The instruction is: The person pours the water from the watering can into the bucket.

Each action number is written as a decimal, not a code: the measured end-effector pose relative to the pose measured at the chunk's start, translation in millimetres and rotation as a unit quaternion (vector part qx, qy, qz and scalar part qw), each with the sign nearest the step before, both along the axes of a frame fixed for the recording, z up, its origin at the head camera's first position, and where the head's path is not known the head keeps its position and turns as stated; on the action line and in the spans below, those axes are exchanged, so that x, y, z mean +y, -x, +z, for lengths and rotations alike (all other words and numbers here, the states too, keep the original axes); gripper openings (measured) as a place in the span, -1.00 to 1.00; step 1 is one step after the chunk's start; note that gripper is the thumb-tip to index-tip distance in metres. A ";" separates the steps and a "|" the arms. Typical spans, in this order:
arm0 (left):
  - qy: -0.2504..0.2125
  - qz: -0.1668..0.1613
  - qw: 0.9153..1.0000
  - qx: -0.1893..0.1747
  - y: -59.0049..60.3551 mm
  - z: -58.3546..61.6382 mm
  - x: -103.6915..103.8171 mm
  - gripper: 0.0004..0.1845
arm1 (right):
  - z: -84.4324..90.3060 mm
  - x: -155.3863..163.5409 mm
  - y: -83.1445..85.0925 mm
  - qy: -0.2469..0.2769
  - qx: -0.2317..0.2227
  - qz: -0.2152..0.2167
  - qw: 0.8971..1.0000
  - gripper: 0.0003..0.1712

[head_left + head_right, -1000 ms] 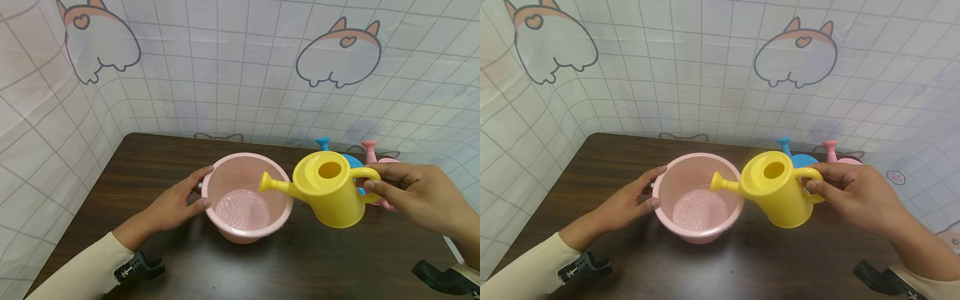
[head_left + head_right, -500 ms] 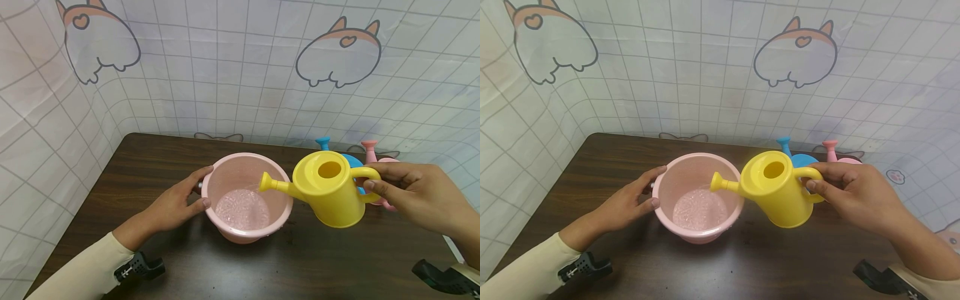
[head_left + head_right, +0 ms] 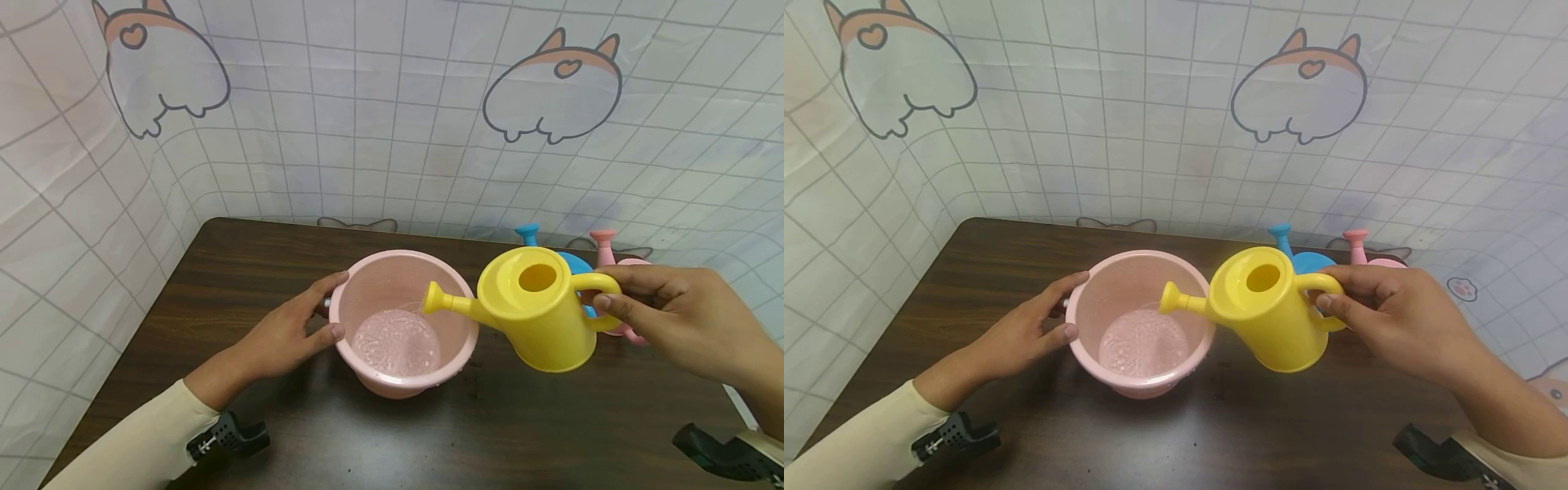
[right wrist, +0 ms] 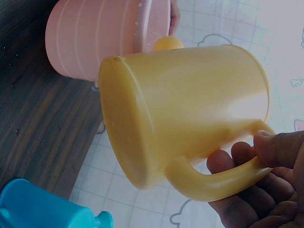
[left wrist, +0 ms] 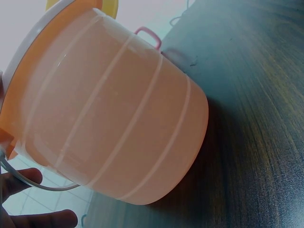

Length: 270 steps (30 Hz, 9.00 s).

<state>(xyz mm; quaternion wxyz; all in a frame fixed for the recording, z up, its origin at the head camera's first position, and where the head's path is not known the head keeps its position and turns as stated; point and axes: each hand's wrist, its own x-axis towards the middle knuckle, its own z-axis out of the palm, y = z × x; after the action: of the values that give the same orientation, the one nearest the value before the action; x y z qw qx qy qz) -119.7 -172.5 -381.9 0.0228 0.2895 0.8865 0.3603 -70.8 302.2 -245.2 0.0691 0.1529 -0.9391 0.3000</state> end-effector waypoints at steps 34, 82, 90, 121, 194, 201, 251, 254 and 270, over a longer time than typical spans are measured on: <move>0.008 0.003 1.000 -0.008 0.9 -0.6 0.0 -0.20 | 0.8 -0.6 -0.5 0.010 0.005 0.006 1.000 -0.75; 0.001 0.004 1.000 -0.014 -0.2 -0.3 0.4 -0.20 | 0.3 -1.0 0.3 -0.002 0.015 0.012 1.000 -0.73; 0.002 0.003 1.000 -0.011 -0.1 -1.0 0.2 -0.20 | 0.9 -1.5 -0.4 0.001 0.010 0.006 1.000 -0.74; -0.004 0.002 1.000 -0.012 -0.7 -0.8 1.0 -0.20 | 1.9 -1.0 -0.1 0.006 -0.002 -0.001 1.000 -0.73; 0.001 0.008 1.000 -0.015 -0.1 -1.6 1.8 -0.20 | 5.1 -2.7 1.5 0.002 -0.001 0.010 1.000 -0.70; -0.001 0.009 1.000 -0.017 -0.5 -1.0 2.4 -0.20 | 6.2 -3.2 1.5 0.001 0.001 0.011 1.000 -0.67; 0.000 0.000 1.000 -0.011 0.4 -1.4 2.2 -0.22 | 8.8 -4.1 2.7 0.004 -0.021 0.008 1.000 -0.66; 0.000 0.003 1.000 -0.011 -0.2 -0.8 2.4 -0.22 | 9.1 -4.6 2.8 0.009 -0.023 0.011 1.000 -0.67; 0.001 0.010 1.000 -0.024 -1.5 1.6 3.1 -0.20 | 9.9 -4.4 2.1 0.001 -0.036 -0.006 0.999 -0.66</move>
<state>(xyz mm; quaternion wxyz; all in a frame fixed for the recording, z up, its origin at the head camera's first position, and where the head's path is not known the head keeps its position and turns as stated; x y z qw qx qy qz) -118.2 -169.5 -380.3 0.0406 0.2718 0.8889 0.3665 -72.9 297.9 -235.3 0.0372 0.1367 -0.9416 0.3055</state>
